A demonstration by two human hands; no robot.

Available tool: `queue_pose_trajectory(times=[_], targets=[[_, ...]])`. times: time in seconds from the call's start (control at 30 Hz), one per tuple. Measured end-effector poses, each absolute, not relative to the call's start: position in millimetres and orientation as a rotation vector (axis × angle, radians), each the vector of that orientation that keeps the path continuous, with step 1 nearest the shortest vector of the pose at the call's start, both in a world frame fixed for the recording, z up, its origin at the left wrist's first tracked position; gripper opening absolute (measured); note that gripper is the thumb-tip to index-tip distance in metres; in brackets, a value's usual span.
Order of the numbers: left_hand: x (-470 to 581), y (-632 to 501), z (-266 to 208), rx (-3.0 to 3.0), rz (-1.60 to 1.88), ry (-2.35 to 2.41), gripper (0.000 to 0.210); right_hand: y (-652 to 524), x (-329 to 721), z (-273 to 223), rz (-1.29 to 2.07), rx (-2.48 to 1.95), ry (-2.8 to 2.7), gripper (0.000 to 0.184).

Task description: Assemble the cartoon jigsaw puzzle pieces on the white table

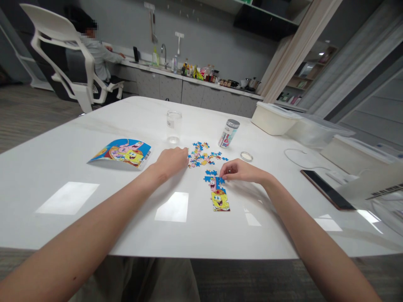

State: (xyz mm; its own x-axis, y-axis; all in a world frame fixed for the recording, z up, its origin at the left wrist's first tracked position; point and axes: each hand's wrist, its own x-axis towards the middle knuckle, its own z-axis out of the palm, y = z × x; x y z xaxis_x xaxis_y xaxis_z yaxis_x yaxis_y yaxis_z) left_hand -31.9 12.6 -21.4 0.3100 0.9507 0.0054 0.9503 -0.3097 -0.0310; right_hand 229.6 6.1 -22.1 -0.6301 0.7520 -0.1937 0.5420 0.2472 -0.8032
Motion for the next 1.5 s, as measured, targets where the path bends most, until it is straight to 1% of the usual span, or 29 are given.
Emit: queue_pose_trajectory(times=[0.1,0.37,0.53,0.67,0.73,0.8,0.9,0.97,1.1,1.27,1.5], targets=[[-32.2,11.9,-20.9,-2.521,0.020,-1.819,0.035,5.8,229.4,-21.7,1.339,-1.221,-2.274,0.014],[-31.2,12.7,-20.7,-2.513,0.038,-1.837,0.034,6.1,230.3,-23.3,1.368,-1.219,-2.238,0.021],[-32.2,13.6,-22.6,-2.513,0.023,-1.828,0.033,6.1,230.1,-22.0,1.381,-1.229,-2.230,0.021],[-31.0,12.1,-19.9,-2.501,-0.070,-1.759,0.031,4.8,229.3,-20.2,1.374,-1.216,-2.249,0.021],[-28.1,8.9,-15.4,-2.529,-0.189,-1.667,0.031,4.0,228.9,-19.0,1.363,-1.210,-2.268,0.020],[-23.8,3.6,-10.2,-2.728,-0.283,-1.456,0.030,3.5,228.5,-18.0,1.345,-1.209,-2.291,0.019],[-16.4,-6.6,-5.2,-3.191,-0.236,-0.967,0.031,3.6,228.3,-17.6,1.331,-1.206,-2.336,0.017],[-12.4,-12.2,-5.6,-3.341,-0.165,-0.799,0.031,4.2,228.3,-17.8,1.316,-1.190,-2.366,0.017],[-9.5,-15.7,-10.7,-3.400,-0.150,-0.737,0.029,4.5,227.9,-17.3,1.253,-1.182,-2.420,0.017],[-10.8,-12.5,-14.3,-3.379,-0.188,-0.702,0.023,1.7,225.6,-13.2,1.178,-1.190,-2.488,0.013],[-10.9,-11.7,-16.4,-3.395,-0.217,-0.692,0.024,0.7,224.8,-11.8,1.150,-1.162,-2.506,0.010]])
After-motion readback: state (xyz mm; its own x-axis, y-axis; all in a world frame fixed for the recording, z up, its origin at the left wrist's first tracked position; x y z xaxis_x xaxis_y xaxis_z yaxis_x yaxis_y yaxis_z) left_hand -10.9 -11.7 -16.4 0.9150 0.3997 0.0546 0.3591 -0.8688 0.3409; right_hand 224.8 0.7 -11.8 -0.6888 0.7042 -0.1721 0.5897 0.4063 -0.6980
